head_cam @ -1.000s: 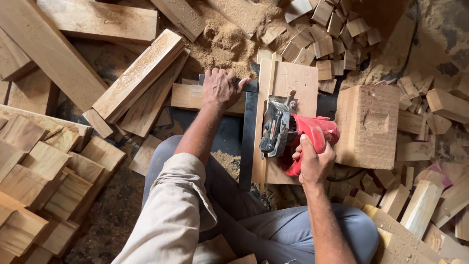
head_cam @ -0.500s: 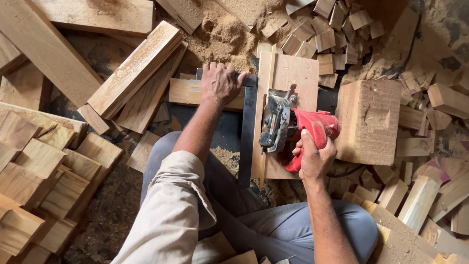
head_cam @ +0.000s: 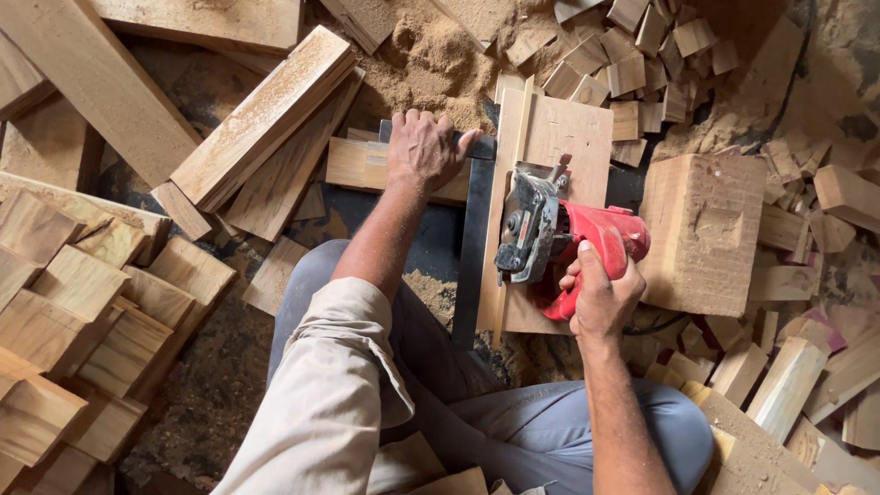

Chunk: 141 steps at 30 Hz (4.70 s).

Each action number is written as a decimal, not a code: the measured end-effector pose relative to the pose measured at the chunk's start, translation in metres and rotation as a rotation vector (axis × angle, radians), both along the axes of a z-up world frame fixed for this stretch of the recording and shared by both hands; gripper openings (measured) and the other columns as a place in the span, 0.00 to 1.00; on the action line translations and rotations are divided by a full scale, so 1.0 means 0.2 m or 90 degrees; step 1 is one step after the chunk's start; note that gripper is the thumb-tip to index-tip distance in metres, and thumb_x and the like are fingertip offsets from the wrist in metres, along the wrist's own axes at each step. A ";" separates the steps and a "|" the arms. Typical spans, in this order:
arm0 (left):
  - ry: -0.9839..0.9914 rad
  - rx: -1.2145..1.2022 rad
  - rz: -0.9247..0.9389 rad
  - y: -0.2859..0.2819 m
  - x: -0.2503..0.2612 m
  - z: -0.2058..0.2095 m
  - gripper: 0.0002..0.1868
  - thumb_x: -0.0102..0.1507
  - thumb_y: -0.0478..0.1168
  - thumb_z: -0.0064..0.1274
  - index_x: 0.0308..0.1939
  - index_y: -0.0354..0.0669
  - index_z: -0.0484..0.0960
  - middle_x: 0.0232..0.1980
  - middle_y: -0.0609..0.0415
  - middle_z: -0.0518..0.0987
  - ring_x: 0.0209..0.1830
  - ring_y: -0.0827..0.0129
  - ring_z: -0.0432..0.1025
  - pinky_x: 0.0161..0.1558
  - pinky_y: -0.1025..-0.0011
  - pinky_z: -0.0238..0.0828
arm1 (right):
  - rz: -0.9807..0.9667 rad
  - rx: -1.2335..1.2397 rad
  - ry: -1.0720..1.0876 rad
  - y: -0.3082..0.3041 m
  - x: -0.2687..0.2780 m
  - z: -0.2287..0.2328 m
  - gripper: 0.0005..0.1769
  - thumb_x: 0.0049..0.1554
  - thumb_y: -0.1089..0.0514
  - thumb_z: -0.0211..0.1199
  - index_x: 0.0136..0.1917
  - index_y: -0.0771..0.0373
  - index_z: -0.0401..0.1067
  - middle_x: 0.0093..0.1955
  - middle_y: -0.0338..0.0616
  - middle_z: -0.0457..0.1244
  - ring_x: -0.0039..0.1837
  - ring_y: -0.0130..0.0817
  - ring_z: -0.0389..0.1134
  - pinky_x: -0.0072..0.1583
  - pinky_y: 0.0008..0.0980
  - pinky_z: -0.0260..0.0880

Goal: Measuring wooden blocks with a square and cutting them using a jigsaw.

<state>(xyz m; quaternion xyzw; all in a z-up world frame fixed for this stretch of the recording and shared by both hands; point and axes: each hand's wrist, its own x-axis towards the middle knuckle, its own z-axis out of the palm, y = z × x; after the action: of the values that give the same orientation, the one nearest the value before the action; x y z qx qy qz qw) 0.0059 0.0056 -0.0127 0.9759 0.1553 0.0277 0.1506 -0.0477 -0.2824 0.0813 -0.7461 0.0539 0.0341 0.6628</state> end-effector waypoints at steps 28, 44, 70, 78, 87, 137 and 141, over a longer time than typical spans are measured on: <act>-0.021 -0.003 0.004 0.01 0.01 -0.01 0.35 0.70 0.69 0.34 0.39 0.44 0.84 0.37 0.46 0.78 0.42 0.58 0.70 0.50 0.56 0.59 | 0.016 -0.001 -0.020 0.05 0.11 0.00 0.06 0.60 0.62 0.62 0.48 0.68 0.73 0.34 0.41 0.64 0.31 0.27 0.64 0.34 0.26 0.68; 0.006 -0.024 0.004 0.01 0.00 0.02 0.35 0.71 0.68 0.34 0.42 0.44 0.85 0.39 0.46 0.79 0.44 0.58 0.70 0.51 0.56 0.60 | 0.021 0.027 -0.026 0.09 0.27 -0.05 0.08 0.61 0.60 0.64 0.48 0.69 0.72 0.33 0.42 0.64 0.30 0.28 0.63 0.33 0.27 0.68; 0.046 -0.053 0.003 0.03 -0.02 0.07 0.35 0.71 0.68 0.32 0.43 0.43 0.84 0.40 0.45 0.80 0.45 0.57 0.71 0.54 0.54 0.60 | 0.024 0.058 -0.026 -0.02 0.44 0.12 0.16 0.59 0.67 0.62 0.60 0.74 0.73 0.43 0.48 0.69 0.35 0.27 0.69 0.34 0.24 0.69; -0.068 -0.029 0.005 -0.01 -0.01 -0.05 0.31 0.70 0.67 0.39 0.39 0.45 0.85 0.39 0.44 0.81 0.46 0.54 0.72 0.54 0.53 0.61 | -0.045 0.008 -0.004 -0.43 0.23 0.06 0.13 0.60 0.64 0.65 0.57 0.68 0.72 0.40 0.43 0.67 0.34 0.27 0.66 0.34 0.24 0.68; -0.169 0.070 0.003 -0.05 -0.12 0.21 0.36 0.57 0.73 0.56 0.33 0.40 0.82 0.39 0.42 0.81 0.47 0.51 0.74 0.49 0.53 0.63 | -0.046 0.052 0.094 -0.45 0.27 -0.02 0.11 0.56 0.58 0.67 0.49 0.65 0.72 0.32 0.40 0.63 0.27 0.25 0.61 0.29 0.24 0.62; 0.117 0.170 -0.304 -0.03 -0.09 -0.14 0.40 0.60 0.51 0.58 0.74 0.48 0.63 0.57 0.35 0.73 0.52 0.49 0.73 0.47 0.53 0.75 | -0.047 -0.105 0.143 -0.43 0.30 0.01 0.15 0.55 0.53 0.68 0.45 0.69 0.75 0.32 0.45 0.66 0.28 0.29 0.65 0.30 0.29 0.65; 0.345 -0.007 -0.369 -0.06 -0.05 0.22 0.31 0.53 0.53 0.62 0.59 0.52 0.80 0.48 0.48 0.83 0.49 0.56 0.79 0.52 0.61 0.76 | -0.046 -0.104 0.131 -0.42 0.29 0.04 0.14 0.54 0.54 0.68 0.46 0.68 0.74 0.31 0.45 0.66 0.27 0.29 0.65 0.29 0.30 0.64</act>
<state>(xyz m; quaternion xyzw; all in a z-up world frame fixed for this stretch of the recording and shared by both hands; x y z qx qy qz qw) -0.0032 -0.0068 0.0319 0.9504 -0.0926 -0.2756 0.1106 0.0100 -0.3664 0.0887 -0.7879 0.1511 0.0819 0.5913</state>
